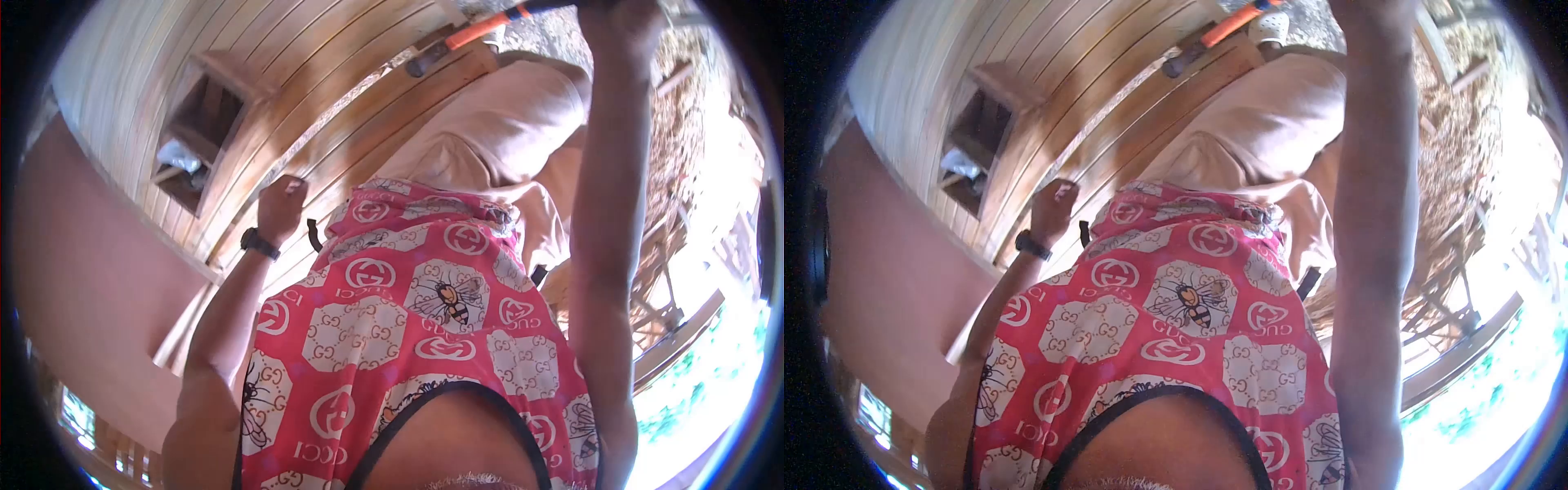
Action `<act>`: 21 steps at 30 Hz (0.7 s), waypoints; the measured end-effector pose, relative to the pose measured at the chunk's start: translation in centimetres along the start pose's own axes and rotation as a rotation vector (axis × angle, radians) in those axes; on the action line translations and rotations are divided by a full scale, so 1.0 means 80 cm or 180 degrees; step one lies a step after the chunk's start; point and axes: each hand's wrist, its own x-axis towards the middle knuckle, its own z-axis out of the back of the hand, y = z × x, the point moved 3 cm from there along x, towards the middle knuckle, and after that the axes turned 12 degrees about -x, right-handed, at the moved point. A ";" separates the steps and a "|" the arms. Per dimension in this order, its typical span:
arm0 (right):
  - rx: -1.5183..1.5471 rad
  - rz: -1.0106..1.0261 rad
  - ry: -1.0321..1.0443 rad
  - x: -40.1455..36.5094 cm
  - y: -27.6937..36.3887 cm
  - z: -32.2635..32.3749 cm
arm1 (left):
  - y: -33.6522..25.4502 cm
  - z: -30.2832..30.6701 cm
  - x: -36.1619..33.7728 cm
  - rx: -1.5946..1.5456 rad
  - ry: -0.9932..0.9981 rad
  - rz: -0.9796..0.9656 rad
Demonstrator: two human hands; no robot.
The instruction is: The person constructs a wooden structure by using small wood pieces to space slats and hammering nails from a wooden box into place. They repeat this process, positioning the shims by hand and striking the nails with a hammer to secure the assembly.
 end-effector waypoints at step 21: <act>-0.0784 -0.0798 0.0290 0.058 0.045 0.064 | 0.441 0.110 -0.290 -0.3226 -0.2496 0.3683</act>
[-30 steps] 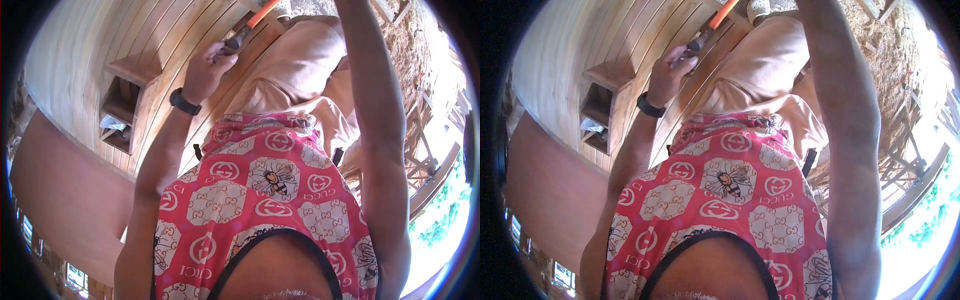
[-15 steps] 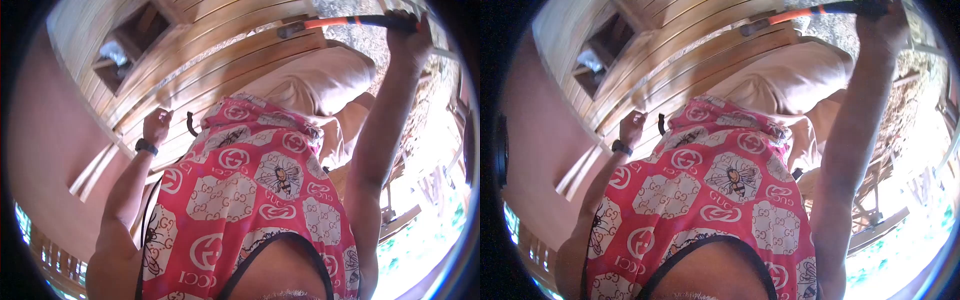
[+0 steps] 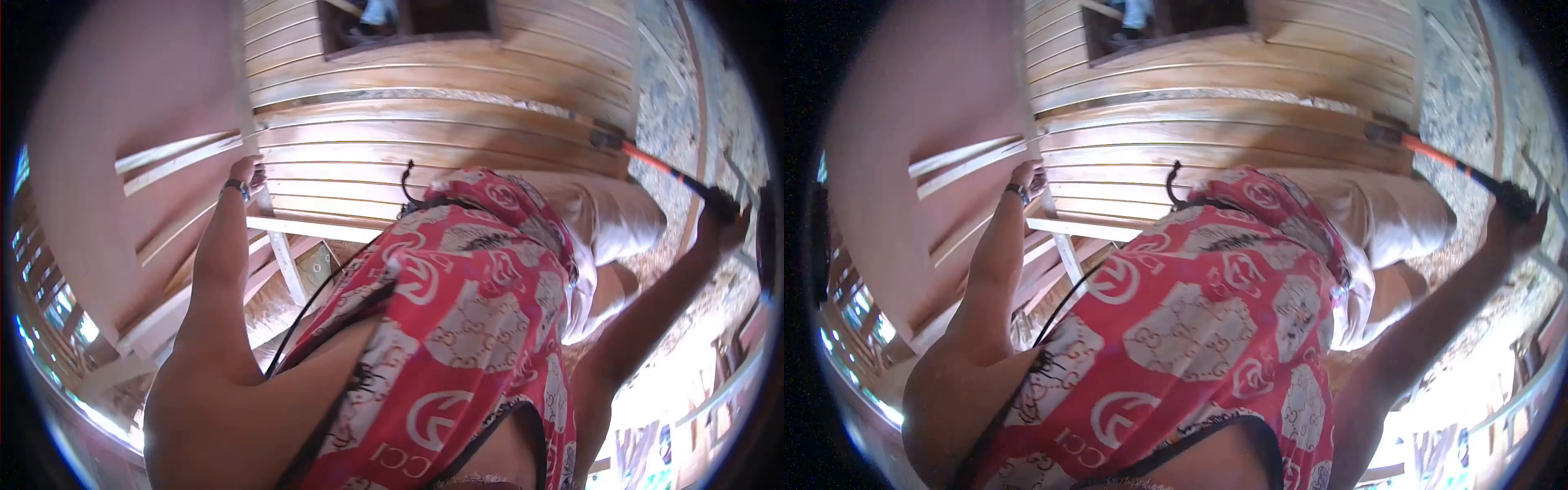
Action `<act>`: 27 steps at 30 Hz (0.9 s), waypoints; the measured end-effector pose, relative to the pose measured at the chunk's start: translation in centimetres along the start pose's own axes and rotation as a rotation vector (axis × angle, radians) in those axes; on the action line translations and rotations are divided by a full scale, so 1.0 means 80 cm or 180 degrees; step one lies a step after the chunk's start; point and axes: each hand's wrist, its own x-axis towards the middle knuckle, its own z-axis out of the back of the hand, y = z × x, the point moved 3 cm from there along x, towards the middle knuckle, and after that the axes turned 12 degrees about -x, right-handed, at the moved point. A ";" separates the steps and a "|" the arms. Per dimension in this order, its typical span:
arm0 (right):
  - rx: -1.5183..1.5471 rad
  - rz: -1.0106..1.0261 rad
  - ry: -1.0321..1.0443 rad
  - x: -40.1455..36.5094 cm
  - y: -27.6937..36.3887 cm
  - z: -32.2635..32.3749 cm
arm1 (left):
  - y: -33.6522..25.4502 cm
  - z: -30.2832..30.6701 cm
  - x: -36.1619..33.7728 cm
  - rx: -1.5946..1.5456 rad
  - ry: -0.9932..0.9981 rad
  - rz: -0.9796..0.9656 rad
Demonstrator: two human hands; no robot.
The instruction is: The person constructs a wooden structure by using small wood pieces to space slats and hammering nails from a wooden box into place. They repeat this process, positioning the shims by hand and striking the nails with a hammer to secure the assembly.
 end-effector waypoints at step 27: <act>-0.0035 0.0094 -0.0145 -0.066 0.013 -0.086 | -0.025 -0.075 -0.024 -0.1301 -0.0002 -0.3070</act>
